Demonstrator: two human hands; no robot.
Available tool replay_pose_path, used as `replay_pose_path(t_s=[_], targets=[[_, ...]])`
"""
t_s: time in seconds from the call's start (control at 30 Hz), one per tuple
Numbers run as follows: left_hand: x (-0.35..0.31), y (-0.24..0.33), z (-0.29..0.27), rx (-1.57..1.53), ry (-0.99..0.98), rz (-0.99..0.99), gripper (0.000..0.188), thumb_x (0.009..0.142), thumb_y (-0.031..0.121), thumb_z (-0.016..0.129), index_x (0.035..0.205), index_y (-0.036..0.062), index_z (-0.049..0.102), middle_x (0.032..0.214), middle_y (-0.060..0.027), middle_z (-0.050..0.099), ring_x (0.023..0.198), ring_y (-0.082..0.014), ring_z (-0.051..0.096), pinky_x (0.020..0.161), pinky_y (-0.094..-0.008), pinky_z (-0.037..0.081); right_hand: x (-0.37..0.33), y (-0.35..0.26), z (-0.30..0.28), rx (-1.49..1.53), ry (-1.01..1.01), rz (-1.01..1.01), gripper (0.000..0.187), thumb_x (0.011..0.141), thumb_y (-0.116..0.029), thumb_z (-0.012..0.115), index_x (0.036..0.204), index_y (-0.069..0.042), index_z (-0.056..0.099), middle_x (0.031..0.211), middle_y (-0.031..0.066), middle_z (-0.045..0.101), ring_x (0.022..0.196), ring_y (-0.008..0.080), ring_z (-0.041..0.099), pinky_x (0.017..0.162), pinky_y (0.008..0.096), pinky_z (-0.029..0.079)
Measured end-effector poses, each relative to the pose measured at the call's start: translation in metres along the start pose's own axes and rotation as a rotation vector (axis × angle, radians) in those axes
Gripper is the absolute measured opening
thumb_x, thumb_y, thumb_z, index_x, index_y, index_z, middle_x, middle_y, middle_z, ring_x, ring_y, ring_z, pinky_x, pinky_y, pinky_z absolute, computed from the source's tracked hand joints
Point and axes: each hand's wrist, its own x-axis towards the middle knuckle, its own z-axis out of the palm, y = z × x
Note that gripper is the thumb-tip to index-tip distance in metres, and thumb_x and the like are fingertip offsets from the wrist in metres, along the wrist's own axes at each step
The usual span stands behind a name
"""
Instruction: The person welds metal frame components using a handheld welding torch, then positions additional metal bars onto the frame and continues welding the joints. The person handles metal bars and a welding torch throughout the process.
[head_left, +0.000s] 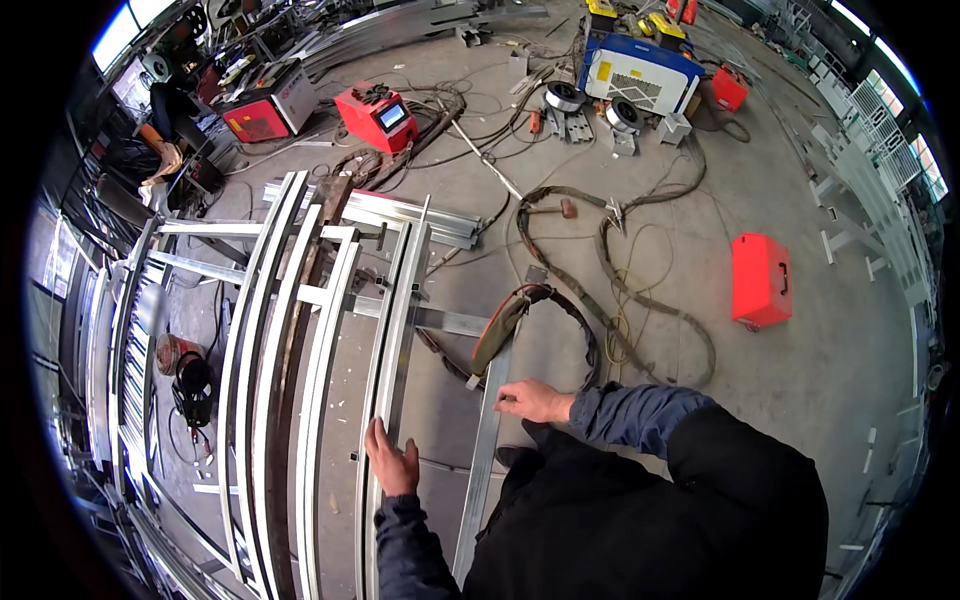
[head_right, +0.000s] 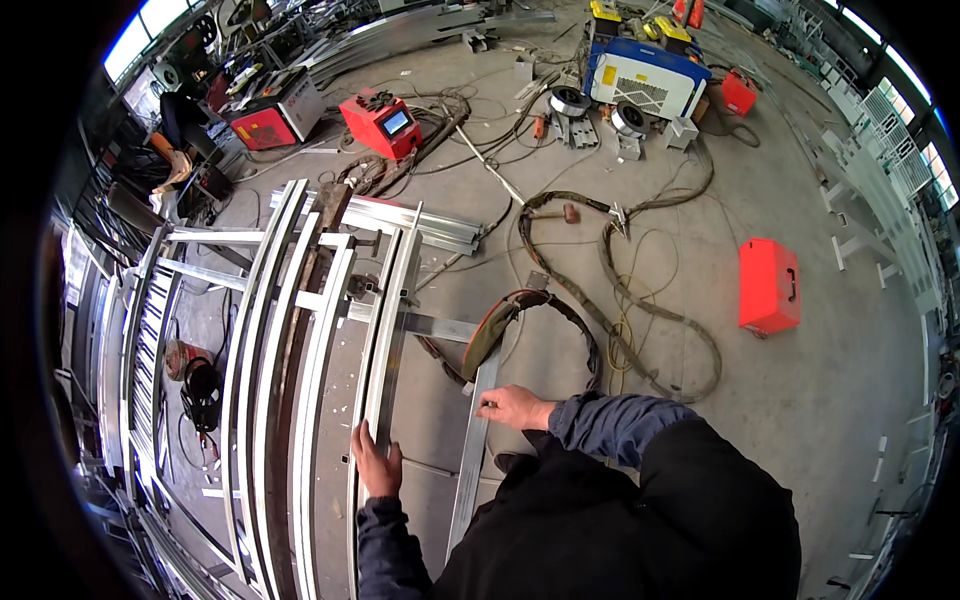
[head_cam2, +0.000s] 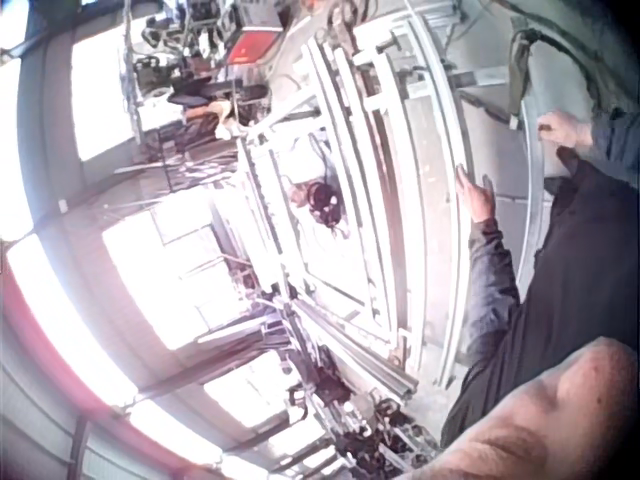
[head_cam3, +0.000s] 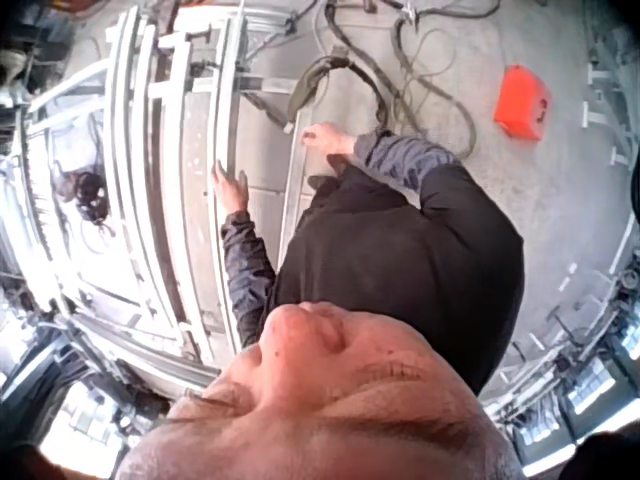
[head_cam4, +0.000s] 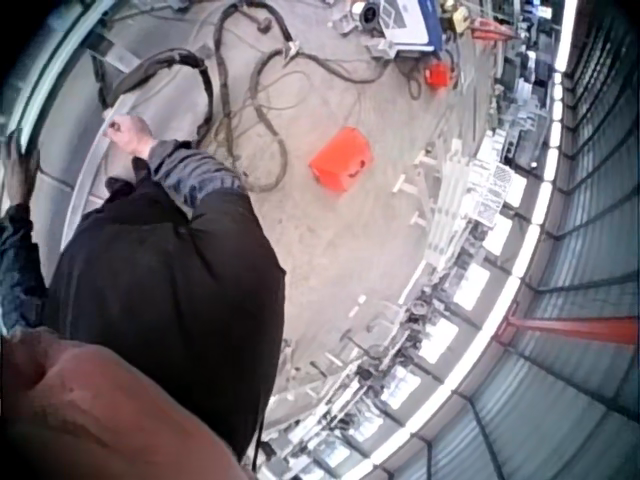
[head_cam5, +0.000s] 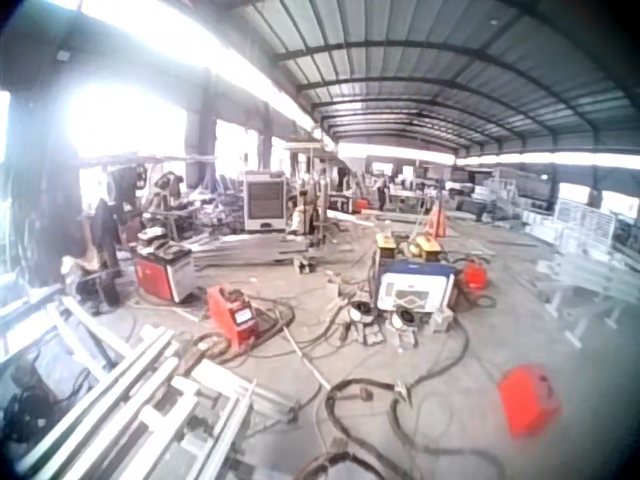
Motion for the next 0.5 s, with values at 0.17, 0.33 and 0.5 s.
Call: replay_pose_path(t_s=[0.17,0.33,0.5], targets=[[0.071,-0.009,0.031,0.021,-0.015,0.007,0.096,0.08,0.02,0.086,0.16,-0.0066,0.041,0.158,-0.0299,0.047,0.147,-0.0473,0.046,0.124,-0.0518,0.039,-0.039,0.0,0.006,0.001,0.11,0.035,0.036,0.105,-0.042,0.071,0.113,-0.007,0.075,0.095,0.0174,0.077,0.09,0.0381,0.074,0.081,0.0457,0.056],[0.106,-0.037,0.066,0.098,-0.01,-0.073,0.115,0.074,0.036,0.093,0.164,-0.007,0.035,0.158,-0.0285,0.049,0.147,-0.0458,0.046,0.124,-0.0513,0.038,-0.039,0.006,-0.032,0.038,0.283,0.066,0.036,0.108,-0.039,0.068,0.114,-0.004,0.075,0.1,0.0181,0.078,0.094,0.0349,0.075,0.085,0.042,0.057],[0.14,-0.02,0.086,0.169,-0.032,-0.216,0.115,0.073,0.04,0.093,0.166,0.0004,0.038,0.155,-0.0222,0.053,0.143,-0.0416,0.05,0.12,-0.0551,0.038,0.052,0.049,-0.122,0.026,0.635,0.047,0.035,0.11,-0.034,0.064,0.109,0.001,0.073,0.088,0.0174,0.073,0.081,0.032,0.07,0.075,0.0416,0.054]])
